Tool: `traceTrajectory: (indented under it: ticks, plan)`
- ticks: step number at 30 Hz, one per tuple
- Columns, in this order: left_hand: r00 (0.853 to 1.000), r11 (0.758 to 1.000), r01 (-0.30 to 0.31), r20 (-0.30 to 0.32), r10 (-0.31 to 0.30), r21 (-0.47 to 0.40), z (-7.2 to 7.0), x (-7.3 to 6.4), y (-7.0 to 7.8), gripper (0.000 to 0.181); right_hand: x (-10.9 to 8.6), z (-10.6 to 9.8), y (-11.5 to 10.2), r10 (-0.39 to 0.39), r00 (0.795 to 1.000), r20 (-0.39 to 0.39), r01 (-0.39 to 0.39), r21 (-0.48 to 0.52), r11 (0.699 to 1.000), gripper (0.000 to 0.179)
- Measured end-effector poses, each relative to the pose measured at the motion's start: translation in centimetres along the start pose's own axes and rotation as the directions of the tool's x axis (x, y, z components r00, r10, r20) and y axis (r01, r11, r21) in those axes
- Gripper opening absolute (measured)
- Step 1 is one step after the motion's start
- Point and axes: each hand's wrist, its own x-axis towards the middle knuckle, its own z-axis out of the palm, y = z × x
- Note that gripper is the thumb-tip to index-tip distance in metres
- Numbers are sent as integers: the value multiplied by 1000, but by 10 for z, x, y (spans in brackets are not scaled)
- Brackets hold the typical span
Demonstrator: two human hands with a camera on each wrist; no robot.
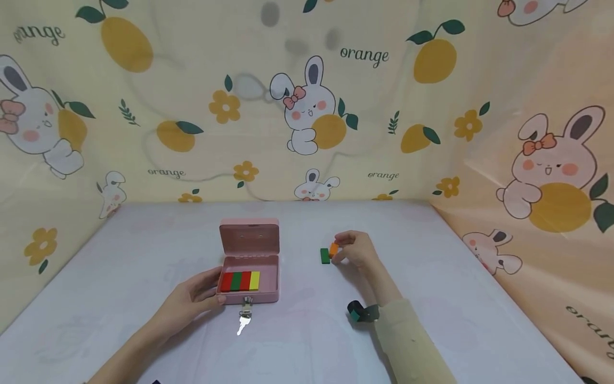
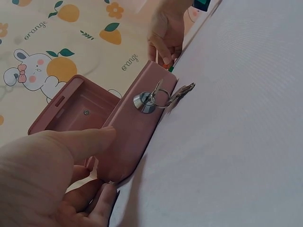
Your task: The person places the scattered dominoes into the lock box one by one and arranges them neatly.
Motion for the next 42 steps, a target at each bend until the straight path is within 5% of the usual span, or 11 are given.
traceTrajectory:
  ticks: [10,20,32,42]
  plan:
    - [1000,1000,3,-3,-3,-3,0,0,-1,78,-7,4,-14,-4,1000,-27,3,-10,1000,56]
    - [999,1000,26,-23,-26,13,-1,1,-2,79,-20,15,-34,-118,993,-7,118,9,993,50]
    - [999,999,40,-29,-40,19,2,0,2,78,-32,38,-54,-222,957,185,221,29,975,43]
    - [1000,1000,7,-7,-7,1,0,-2,1,76,-36,52,-54,-230,931,282,229,37,973,47]
